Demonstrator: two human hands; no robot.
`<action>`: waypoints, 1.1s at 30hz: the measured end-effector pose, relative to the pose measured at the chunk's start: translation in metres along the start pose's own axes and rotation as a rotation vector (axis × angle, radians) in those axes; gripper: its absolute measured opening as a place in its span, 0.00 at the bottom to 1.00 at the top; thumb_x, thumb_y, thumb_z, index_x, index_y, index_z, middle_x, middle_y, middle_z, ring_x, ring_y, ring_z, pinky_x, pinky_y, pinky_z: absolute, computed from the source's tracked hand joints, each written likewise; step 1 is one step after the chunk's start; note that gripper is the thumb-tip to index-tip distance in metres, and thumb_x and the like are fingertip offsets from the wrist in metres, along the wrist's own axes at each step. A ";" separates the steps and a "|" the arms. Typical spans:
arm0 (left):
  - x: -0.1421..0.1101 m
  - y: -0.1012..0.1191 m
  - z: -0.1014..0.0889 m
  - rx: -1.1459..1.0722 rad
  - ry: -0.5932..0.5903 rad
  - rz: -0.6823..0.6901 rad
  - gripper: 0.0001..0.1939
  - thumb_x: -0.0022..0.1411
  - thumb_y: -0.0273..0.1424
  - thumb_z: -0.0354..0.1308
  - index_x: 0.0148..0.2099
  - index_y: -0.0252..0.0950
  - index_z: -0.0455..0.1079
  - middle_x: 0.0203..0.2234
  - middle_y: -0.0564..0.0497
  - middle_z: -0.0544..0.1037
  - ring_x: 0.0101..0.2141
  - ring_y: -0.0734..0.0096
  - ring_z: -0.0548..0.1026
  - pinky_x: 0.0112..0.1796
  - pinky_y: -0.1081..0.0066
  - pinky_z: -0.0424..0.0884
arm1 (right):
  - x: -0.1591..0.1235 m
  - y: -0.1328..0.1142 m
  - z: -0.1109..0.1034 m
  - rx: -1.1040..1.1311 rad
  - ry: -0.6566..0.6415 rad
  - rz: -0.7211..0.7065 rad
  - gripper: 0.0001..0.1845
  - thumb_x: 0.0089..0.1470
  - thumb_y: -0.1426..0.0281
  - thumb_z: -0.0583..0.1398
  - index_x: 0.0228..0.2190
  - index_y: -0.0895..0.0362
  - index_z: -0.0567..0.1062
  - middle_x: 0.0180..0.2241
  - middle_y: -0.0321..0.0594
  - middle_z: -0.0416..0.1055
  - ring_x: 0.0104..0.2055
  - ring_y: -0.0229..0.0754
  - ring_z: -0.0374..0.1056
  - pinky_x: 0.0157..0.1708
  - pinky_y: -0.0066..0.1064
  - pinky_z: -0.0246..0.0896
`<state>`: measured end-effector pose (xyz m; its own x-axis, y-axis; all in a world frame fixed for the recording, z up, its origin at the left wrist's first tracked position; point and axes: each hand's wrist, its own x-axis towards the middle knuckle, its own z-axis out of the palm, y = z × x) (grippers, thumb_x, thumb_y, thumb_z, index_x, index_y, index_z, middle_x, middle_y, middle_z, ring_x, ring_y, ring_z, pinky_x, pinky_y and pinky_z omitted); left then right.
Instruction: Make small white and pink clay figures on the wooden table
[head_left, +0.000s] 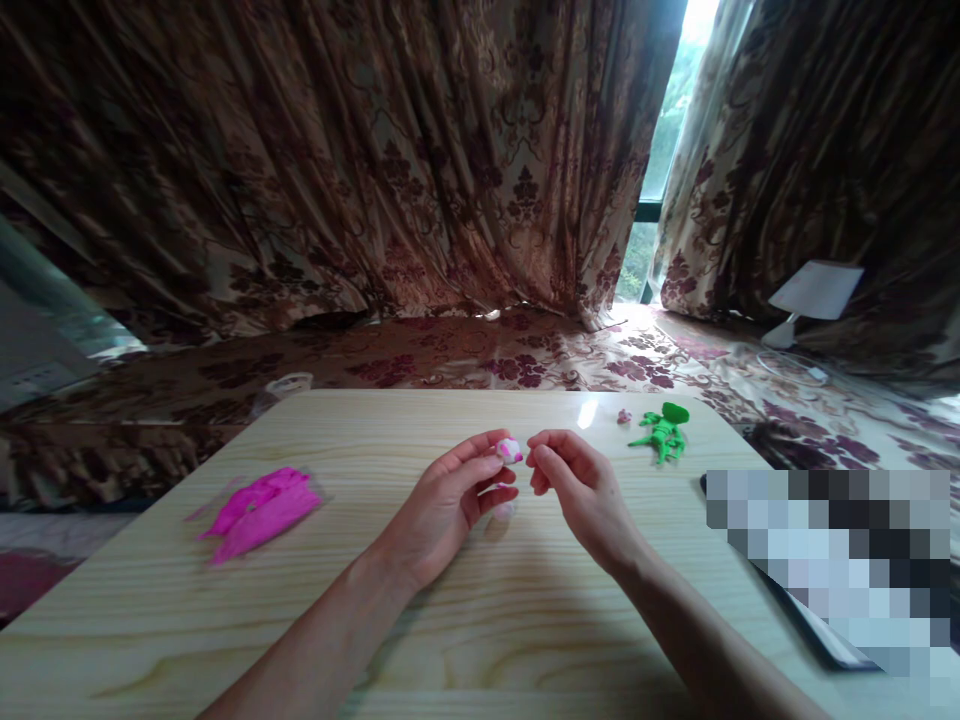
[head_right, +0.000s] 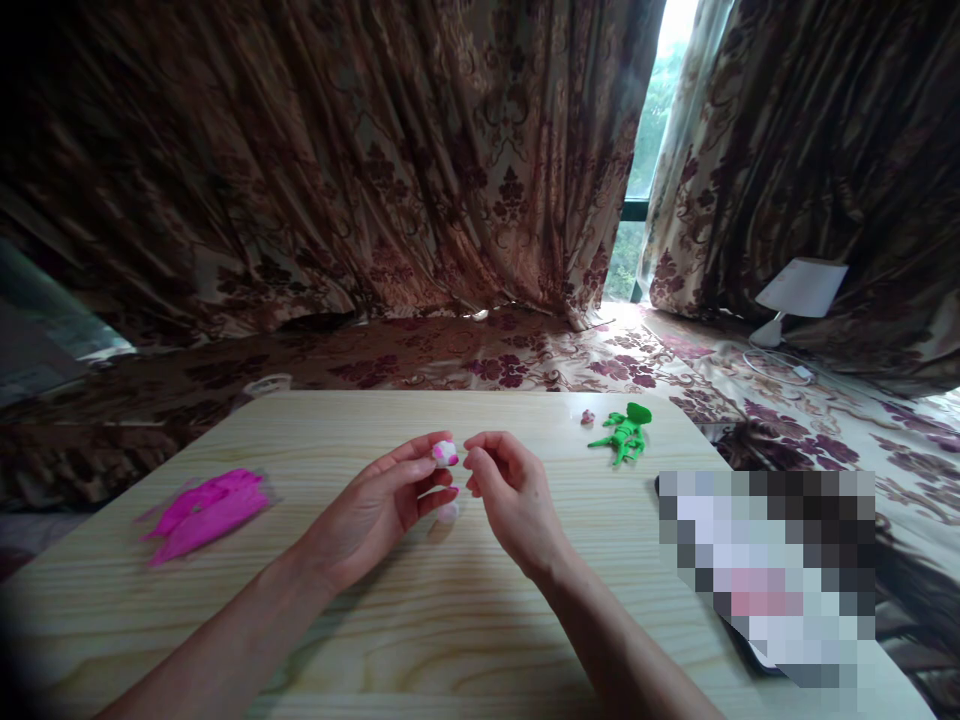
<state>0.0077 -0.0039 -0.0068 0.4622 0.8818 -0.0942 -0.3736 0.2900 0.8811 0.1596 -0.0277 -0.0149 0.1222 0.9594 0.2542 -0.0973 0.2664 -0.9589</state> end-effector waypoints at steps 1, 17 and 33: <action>0.000 0.000 0.000 -0.003 -0.001 0.003 0.16 0.56 0.28 0.56 0.48 0.37 0.66 0.41 0.47 0.71 0.35 0.73 0.71 0.39 0.71 0.69 | 0.000 0.002 0.000 -0.004 0.000 -0.001 0.05 0.52 0.70 0.56 0.31 0.57 0.70 0.24 0.33 0.66 0.24 0.33 0.63 0.26 0.25 0.59; 0.014 -0.003 -0.001 0.056 0.094 0.043 0.12 0.55 0.28 0.57 0.43 0.37 0.69 0.39 0.49 0.71 0.32 0.74 0.71 0.37 0.69 0.71 | -0.007 -0.083 -0.154 -1.100 -0.046 -0.430 0.29 0.50 0.81 0.49 0.53 0.51 0.58 0.49 0.40 0.67 0.53 0.43 0.60 0.52 0.42 0.53; 0.032 -0.004 0.053 0.119 0.094 0.005 0.12 0.54 0.26 0.57 0.43 0.36 0.70 0.40 0.49 0.72 0.33 0.74 0.71 0.37 0.71 0.71 | -0.042 -0.012 -0.245 -1.245 -0.081 -0.231 0.34 0.41 0.86 0.45 0.49 0.54 0.63 0.46 0.38 0.70 0.59 0.44 0.52 0.55 0.44 0.52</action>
<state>0.0666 0.0034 0.0116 0.3811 0.9157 -0.1277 -0.2755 0.2443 0.9297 0.3981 -0.0934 -0.0453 -0.0529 0.9169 0.3955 0.9148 0.2033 -0.3489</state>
